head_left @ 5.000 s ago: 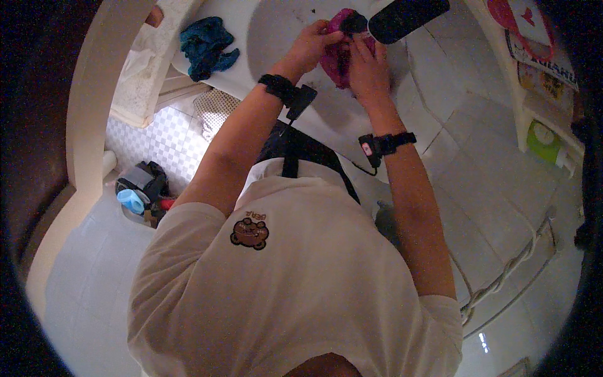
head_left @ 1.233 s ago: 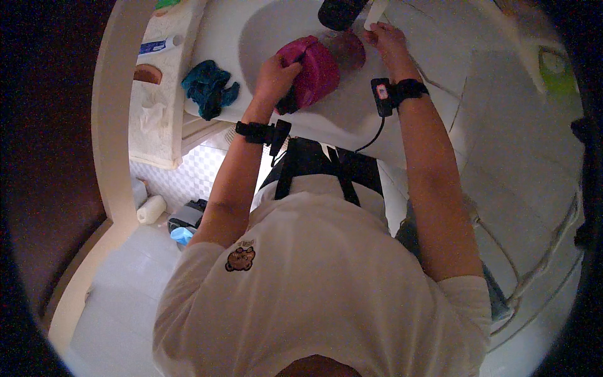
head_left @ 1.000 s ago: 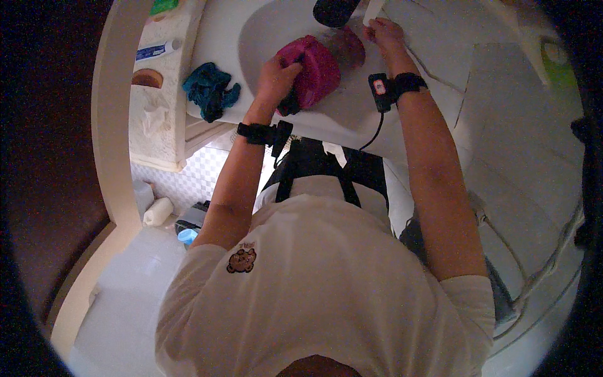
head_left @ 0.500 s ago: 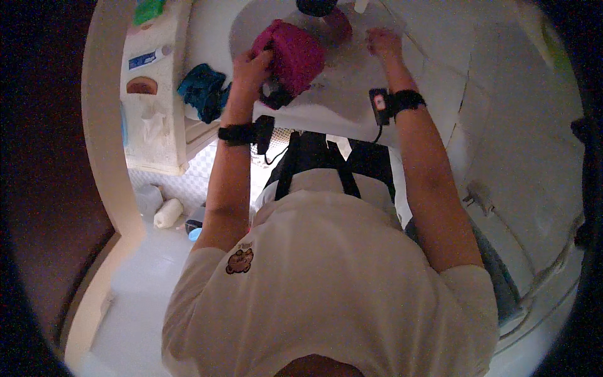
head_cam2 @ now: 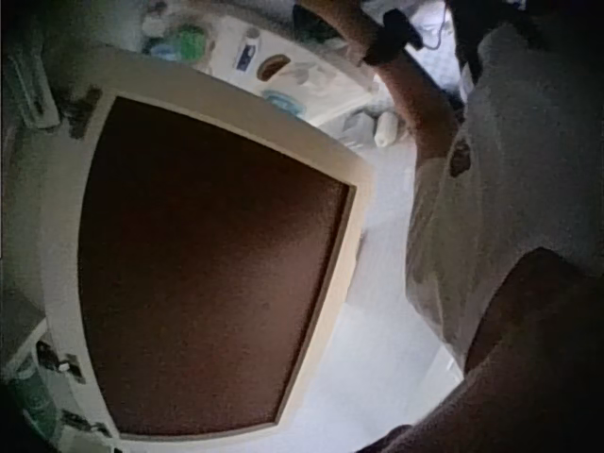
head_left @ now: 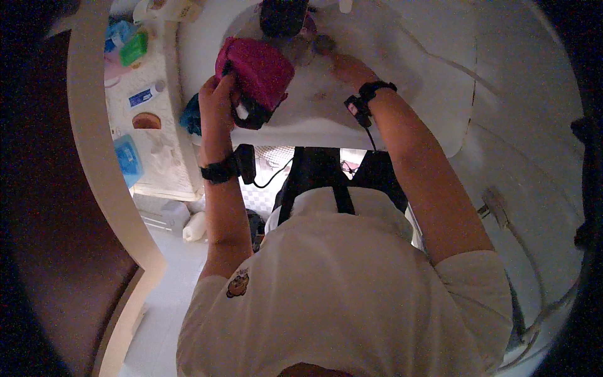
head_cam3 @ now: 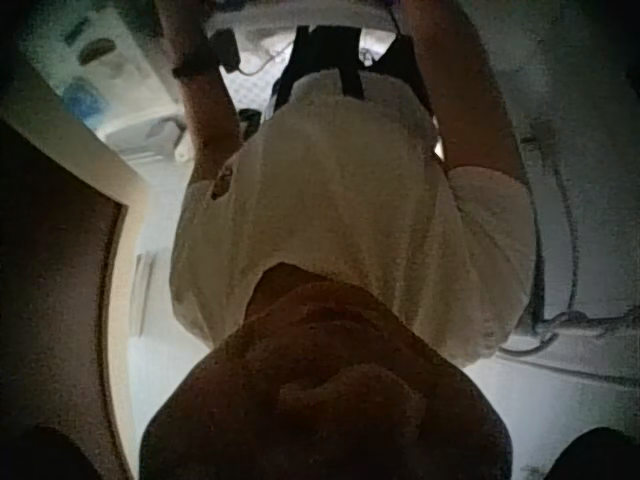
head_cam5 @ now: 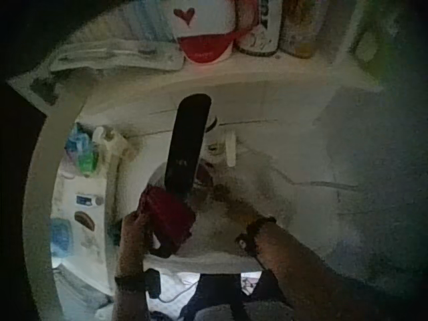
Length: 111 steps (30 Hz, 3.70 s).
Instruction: The person washes a pink blender jar and its lid under a running tap in a bathroom sink, then wipes a vacuum cleaner hose with a blue cloth.
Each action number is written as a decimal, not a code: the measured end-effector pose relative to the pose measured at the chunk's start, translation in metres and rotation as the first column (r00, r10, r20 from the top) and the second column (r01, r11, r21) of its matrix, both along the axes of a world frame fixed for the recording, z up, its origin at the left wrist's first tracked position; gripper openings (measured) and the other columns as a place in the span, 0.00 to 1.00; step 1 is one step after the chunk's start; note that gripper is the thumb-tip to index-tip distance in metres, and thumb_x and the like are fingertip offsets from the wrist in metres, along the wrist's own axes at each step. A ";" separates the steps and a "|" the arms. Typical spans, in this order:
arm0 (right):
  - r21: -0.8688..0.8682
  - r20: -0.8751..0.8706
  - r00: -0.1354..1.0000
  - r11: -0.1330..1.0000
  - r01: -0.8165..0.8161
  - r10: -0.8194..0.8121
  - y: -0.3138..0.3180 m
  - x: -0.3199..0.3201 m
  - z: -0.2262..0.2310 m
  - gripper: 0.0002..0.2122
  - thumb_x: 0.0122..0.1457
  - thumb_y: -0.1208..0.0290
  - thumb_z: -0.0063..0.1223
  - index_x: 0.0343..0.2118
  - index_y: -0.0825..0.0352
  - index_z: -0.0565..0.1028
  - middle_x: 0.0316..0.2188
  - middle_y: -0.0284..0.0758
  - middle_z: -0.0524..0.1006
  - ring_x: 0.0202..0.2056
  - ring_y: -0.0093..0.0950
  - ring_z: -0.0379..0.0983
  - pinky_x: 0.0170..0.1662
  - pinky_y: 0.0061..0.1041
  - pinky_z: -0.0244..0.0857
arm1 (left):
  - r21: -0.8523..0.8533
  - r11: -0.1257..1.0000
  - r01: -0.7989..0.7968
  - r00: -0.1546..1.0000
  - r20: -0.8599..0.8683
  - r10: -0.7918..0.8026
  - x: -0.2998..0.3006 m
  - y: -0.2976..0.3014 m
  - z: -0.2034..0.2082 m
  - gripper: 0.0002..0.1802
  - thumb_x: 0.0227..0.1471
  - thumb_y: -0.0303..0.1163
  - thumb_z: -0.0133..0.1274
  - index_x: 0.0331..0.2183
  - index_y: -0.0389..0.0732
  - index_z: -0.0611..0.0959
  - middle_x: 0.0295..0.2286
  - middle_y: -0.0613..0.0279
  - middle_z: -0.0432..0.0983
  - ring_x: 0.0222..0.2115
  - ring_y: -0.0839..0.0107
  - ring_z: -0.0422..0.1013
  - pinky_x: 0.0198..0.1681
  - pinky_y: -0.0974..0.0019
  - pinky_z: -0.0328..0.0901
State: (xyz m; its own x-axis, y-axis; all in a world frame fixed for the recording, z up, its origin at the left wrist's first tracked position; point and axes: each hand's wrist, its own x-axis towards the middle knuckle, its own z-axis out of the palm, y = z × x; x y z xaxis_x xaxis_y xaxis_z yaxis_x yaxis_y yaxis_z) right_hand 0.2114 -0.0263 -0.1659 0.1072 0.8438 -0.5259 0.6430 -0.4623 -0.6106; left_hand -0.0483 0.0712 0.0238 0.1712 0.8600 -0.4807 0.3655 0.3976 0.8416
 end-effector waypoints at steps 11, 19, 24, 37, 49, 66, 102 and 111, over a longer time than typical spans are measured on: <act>0.206 0.266 0.963 0.975 -0.088 0.030 0.032 0.004 -0.061 0.15 0.55 0.69 0.50 0.47 0.59 0.74 0.40 0.41 0.78 0.39 0.41 0.76 0.43 0.41 0.70 | -0.053 0.998 -0.034 0.999 0.020 0.036 -0.006 0.001 -0.018 0.12 0.50 0.35 0.53 0.29 0.34 0.78 0.19 0.69 0.70 0.17 0.81 0.62 0.21 0.74 0.56; 0.586 -0.272 0.899 0.682 0.438 -0.343 0.000 -0.040 0.086 0.16 0.59 0.67 0.49 0.50 0.61 0.72 0.43 0.41 0.74 0.45 0.41 0.70 0.51 0.34 0.63 | 0.067 0.996 0.055 0.984 0.164 -0.065 0.025 -0.012 -0.041 0.13 0.53 0.34 0.51 0.33 0.32 0.79 0.24 0.65 0.74 0.22 0.77 0.67 0.23 0.72 0.61; 0.851 -0.091 0.965 0.485 0.204 -0.246 0.025 -0.060 0.123 0.18 0.57 0.62 0.51 0.48 0.65 0.71 0.52 0.44 0.68 0.54 0.45 0.62 0.59 0.47 0.48 | -0.010 0.996 0.093 0.977 0.194 -0.090 0.035 -0.011 -0.064 0.12 0.53 0.32 0.50 0.39 0.35 0.78 0.28 0.61 0.76 0.28 0.71 0.72 0.32 0.68 0.67; 0.803 0.105 0.958 0.591 0.077 -0.267 0.049 -0.046 0.110 0.13 0.51 0.63 0.54 0.37 0.66 0.76 0.43 0.44 0.74 0.50 0.46 0.66 0.55 0.43 0.58 | 0.418 0.857 0.300 0.951 -0.061 -0.303 0.050 -0.010 -0.073 0.19 0.48 0.34 0.54 0.43 0.37 0.78 0.36 0.47 0.78 0.38 0.56 0.75 0.42 0.58 0.67; 0.680 0.293 0.941 0.729 -0.079 -0.171 0.019 -0.037 0.121 0.21 0.55 0.71 0.54 0.54 0.58 0.69 0.53 0.43 0.66 0.53 0.45 0.63 0.56 0.42 0.56 | 0.429 0.828 0.361 0.930 -0.237 -0.283 0.063 -0.007 -0.045 0.19 0.49 0.35 0.53 0.43 0.37 0.79 0.37 0.47 0.78 0.39 0.52 0.74 0.43 0.57 0.67; 0.765 0.202 0.979 0.623 -0.161 0.005 -0.003 -0.079 0.148 0.27 0.56 0.72 0.52 0.59 0.66 0.61 0.60 0.45 0.59 0.62 0.44 0.52 0.64 0.42 0.44 | 0.302 0.905 0.299 0.916 0.175 -0.361 0.026 -0.015 -0.055 0.05 0.56 0.29 0.48 0.34 0.38 0.74 0.23 0.66 0.70 0.20 0.76 0.66 0.21 0.72 0.65; 0.133 -0.831 0.440 0.647 0.751 -0.341 0.006 -0.024 0.115 0.17 0.59 0.70 0.49 0.50 0.68 0.73 0.45 0.35 0.76 0.45 0.27 0.72 0.50 0.24 0.63 | -0.734 0.596 0.325 0.783 0.562 0.265 0.043 -0.046 -0.061 0.26 0.57 0.50 0.48 0.50 0.42 0.71 0.45 0.55 0.74 0.43 0.57 0.72 0.41 0.59 0.71; 0.256 -0.694 0.620 0.680 0.687 -0.365 0.025 -0.026 0.099 0.13 0.58 0.68 0.50 0.44 0.66 0.77 0.41 0.34 0.78 0.42 0.29 0.73 0.49 0.26 0.64 | 0.534 0.699 0.475 0.878 -0.240 -0.413 0.046 -0.072 -0.046 0.25 0.45 0.44 0.63 0.39 0.35 0.77 0.31 0.48 0.77 0.35 0.50 0.74 0.38 0.58 0.69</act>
